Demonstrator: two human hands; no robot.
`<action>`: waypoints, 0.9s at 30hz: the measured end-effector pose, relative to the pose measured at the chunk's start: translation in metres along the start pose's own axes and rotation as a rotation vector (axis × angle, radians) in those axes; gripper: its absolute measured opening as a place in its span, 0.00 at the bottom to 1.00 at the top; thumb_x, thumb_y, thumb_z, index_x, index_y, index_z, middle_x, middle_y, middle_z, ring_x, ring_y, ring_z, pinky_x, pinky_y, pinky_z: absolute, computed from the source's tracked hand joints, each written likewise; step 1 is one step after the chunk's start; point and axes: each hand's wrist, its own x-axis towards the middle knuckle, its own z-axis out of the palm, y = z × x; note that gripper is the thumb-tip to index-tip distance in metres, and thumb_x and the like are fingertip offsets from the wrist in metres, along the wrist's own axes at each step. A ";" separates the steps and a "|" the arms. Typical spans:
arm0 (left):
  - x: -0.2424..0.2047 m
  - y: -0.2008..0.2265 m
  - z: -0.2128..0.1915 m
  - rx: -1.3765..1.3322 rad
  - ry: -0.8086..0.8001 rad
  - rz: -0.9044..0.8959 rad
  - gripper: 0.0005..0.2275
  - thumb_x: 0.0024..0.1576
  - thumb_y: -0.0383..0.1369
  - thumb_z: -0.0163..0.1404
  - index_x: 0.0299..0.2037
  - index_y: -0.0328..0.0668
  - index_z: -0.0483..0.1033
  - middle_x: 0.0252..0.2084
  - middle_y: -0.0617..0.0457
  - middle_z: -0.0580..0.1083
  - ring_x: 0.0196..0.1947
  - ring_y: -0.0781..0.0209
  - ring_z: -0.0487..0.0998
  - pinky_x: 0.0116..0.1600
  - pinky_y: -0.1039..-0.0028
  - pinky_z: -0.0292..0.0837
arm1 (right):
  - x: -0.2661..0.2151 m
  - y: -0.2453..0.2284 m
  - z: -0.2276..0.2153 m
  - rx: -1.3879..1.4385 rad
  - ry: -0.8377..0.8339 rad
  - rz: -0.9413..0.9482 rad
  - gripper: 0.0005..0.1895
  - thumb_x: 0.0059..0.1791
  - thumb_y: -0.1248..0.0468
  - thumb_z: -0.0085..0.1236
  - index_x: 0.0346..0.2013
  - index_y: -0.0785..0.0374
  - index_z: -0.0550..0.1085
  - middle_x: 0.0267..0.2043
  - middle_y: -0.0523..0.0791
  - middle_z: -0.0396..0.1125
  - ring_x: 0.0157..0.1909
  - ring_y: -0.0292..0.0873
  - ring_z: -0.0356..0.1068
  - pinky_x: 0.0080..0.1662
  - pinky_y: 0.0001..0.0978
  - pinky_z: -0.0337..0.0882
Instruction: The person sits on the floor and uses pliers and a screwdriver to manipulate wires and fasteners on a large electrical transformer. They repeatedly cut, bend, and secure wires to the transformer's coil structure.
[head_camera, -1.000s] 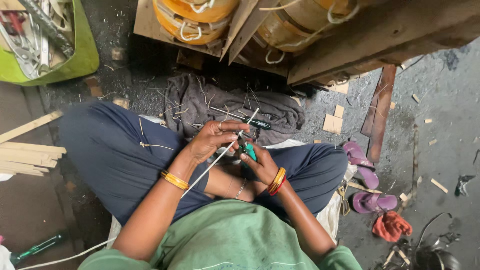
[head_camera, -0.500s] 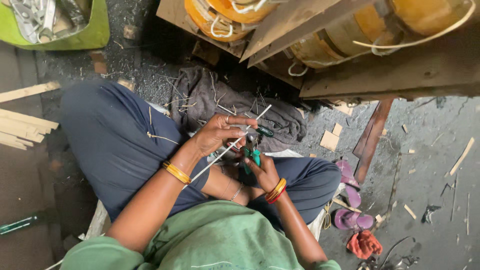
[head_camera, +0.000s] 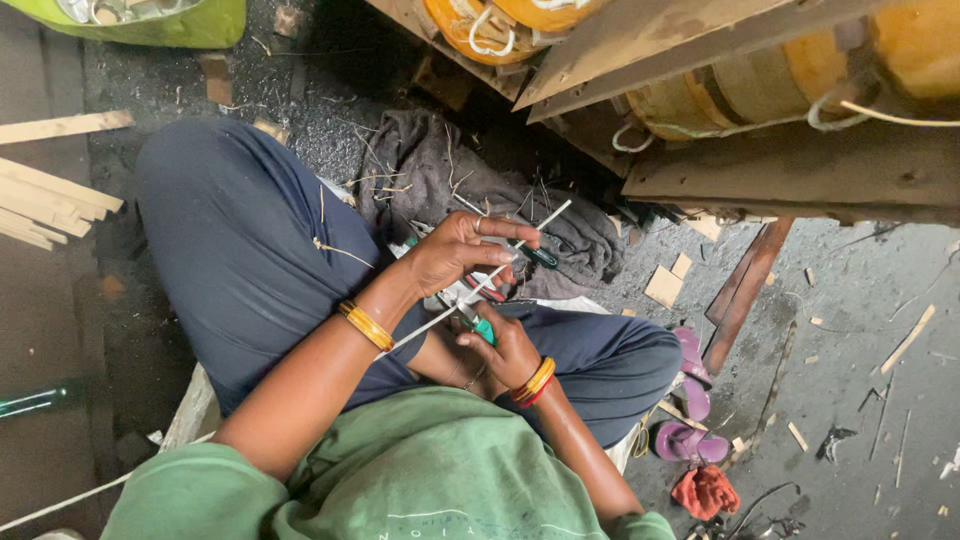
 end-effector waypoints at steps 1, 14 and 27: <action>0.000 0.000 0.001 -0.003 -0.001 -0.006 0.16 0.58 0.24 0.56 0.57 0.33 0.77 0.56 0.51 0.78 0.37 0.64 0.82 0.42 0.72 0.80 | 0.000 0.000 0.002 0.002 0.013 0.016 0.20 0.50 0.55 0.62 0.48 0.68 0.72 0.37 0.57 0.73 0.42 0.61 0.75 0.42 0.44 0.73; 0.006 -0.013 0.002 0.392 0.086 0.099 0.12 0.60 0.20 0.49 0.53 0.31 0.80 0.57 0.51 0.75 0.39 0.66 0.79 0.46 0.76 0.77 | 0.005 0.020 -0.028 0.002 0.598 0.023 0.22 0.54 0.59 0.55 0.59 0.70 0.72 0.52 0.57 0.73 0.54 0.55 0.74 0.56 0.41 0.70; 0.052 -0.043 0.069 0.763 0.340 -0.156 0.13 0.61 0.20 0.47 0.54 0.34 0.80 0.44 0.44 0.77 0.41 0.67 0.78 0.48 0.76 0.75 | -0.061 0.068 -0.059 0.949 1.072 0.258 0.12 0.57 0.66 0.50 0.42 0.71 0.79 0.36 0.46 0.73 0.34 0.37 0.67 0.37 0.29 0.62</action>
